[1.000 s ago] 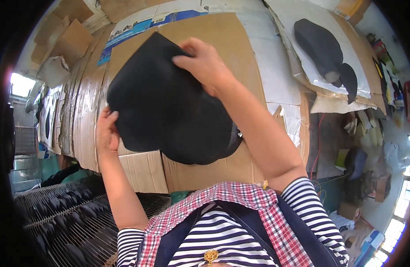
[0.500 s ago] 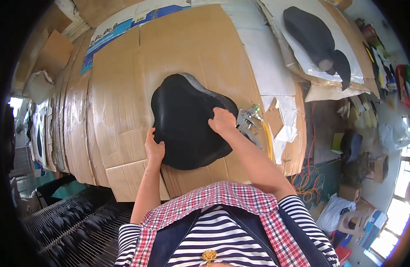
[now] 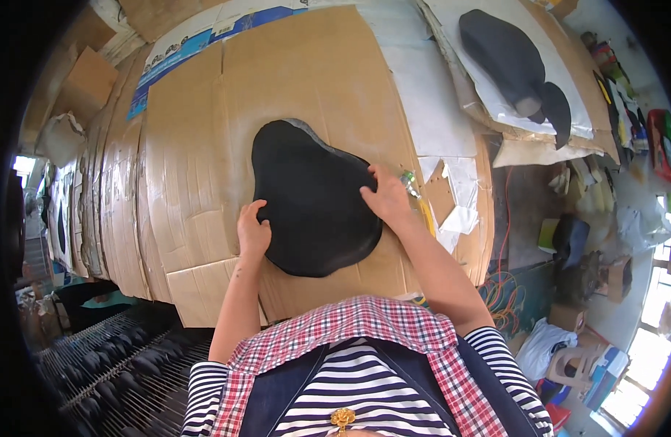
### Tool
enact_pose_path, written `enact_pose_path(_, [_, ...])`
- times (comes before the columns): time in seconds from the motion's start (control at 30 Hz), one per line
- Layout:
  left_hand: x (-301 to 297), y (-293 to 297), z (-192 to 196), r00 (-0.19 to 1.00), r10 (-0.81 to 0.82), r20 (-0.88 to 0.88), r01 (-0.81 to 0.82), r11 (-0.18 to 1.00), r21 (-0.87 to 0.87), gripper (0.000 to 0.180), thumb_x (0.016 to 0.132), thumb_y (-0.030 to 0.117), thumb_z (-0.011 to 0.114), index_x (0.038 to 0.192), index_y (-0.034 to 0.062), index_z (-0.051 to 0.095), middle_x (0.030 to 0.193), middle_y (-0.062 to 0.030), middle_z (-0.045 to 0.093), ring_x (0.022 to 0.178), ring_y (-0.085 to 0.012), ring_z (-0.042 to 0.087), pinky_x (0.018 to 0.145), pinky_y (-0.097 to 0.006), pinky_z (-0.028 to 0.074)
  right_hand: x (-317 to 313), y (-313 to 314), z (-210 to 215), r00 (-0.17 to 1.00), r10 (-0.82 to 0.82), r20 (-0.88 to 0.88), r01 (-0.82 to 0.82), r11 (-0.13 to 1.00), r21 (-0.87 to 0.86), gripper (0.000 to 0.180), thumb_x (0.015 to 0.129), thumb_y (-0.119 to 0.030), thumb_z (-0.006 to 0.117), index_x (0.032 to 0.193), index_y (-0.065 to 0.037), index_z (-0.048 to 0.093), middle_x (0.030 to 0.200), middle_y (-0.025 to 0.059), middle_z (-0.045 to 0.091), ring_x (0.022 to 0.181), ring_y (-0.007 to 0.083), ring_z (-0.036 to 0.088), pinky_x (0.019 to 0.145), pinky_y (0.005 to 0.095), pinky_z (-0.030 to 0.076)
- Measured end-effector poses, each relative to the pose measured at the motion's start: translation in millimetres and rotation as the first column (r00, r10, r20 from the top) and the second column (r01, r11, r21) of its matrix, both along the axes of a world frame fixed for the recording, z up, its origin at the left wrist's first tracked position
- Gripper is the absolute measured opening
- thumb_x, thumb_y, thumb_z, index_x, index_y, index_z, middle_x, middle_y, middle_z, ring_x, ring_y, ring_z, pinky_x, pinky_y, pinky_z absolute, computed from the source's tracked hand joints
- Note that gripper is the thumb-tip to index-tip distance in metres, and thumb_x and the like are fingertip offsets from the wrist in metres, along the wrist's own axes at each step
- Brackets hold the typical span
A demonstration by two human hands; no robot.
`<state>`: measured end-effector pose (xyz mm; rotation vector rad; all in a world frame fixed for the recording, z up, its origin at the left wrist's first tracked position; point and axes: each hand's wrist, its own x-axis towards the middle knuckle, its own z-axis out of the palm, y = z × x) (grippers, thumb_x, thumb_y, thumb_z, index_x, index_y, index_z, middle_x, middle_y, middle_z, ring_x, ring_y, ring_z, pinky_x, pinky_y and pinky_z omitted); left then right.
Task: Apply adhesive to black seat covers using a spray gun and organize the pieces on a drying rack and into a packing box.
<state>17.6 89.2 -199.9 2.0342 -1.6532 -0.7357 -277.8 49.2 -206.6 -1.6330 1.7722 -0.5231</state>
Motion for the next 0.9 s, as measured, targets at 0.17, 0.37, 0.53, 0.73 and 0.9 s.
enact_pose_path(0.17, [-10, 19, -1, 0.922, 0.063, 0.382, 0.002, 0.986, -0.168, 0.045, 0.075, 0.014, 0.065, 0.118, 0.0102, 0.053, 0.128, -0.0142, 0.043, 0.117, -0.0368, 0.041, 0.095, -0.047, 0.033, -30, 51, 13, 0.928, 0.163, -0.335, -0.197, 0.978, -0.07, 0.065, 0.067, -0.021, 0.072, 0.124, -0.01, 0.043, 0.121, 0.0147, 0.047, 0.108, 0.0322, 0.048, 0.092, 0.0378, 0.041])
enact_pose_path(0.37, [-75, 54, -7, 0.907, -0.233, 0.351, 0.262, 0.964, -0.038, 0.069, 0.069, 0.038, 0.072, 0.128, 0.0152, 0.045, 0.14, -0.0137, 0.032, 0.13, -0.0398, 0.023, 0.101, -0.058, 0.021, -61, 77, -7, 0.91, 0.268, -0.316, -0.31, 0.947, -0.088, 0.073, 0.066, -0.012, 0.067, 0.132, -0.014, 0.035, 0.132, 0.0155, 0.036, 0.114, 0.0359, 0.041, 0.098, 0.0427, 0.035])
enact_pose_path(0.53, [-91, 52, -2, 0.91, -0.264, 0.318, 0.263, 0.964, 0.048, 0.074, 0.067, 0.038, 0.073, 0.131, 0.0171, 0.042, 0.143, -0.0118, 0.027, 0.133, -0.0378, 0.019, 0.103, -0.057, 0.019, -119, 68, 19, 0.933, 0.106, 0.343, -0.075, 0.992, -0.103, 0.074, 0.064, 0.004, 0.052, 0.134, -0.013, 0.035, 0.109, 0.0127, 0.054, 0.092, 0.0207, 0.054, 0.085, 0.0307, 0.044])
enact_pose_path(0.73, [-90, 55, -10, 0.923, -0.136, 0.36, 0.1, 0.988, 0.117, 0.074, 0.069, 0.045, 0.071, 0.132, 0.018, 0.042, 0.145, -0.0107, 0.024, 0.135, -0.0365, 0.016, 0.103, -0.059, 0.02, -141, 125, 157, 0.902, 0.03, 0.43, -0.057, 0.997, 0.052, 0.059, 0.081, 0.0, 0.059, 0.135, -0.007, 0.035, 0.096, 0.0037, 0.059, 0.085, 0.0109, 0.054, 0.077, 0.0248, 0.044])
enact_pose_path(0.9, [-91, 61, -6, 0.925, -0.244, 0.291, 0.225, 0.97, 0.095, 0.074, 0.067, 0.043, 0.072, 0.131, 0.0174, 0.043, 0.145, -0.011, 0.025, 0.135, -0.0362, 0.016, 0.104, -0.057, 0.019, -126, 200, 218, 0.732, 0.07, 0.677, -0.152, 0.986, 0.063, 0.06, 0.081, -0.006, 0.063, 0.134, -0.001, 0.036, 0.095, 0.005, 0.059, 0.083, 0.011, 0.055, 0.076, 0.0258, 0.045])
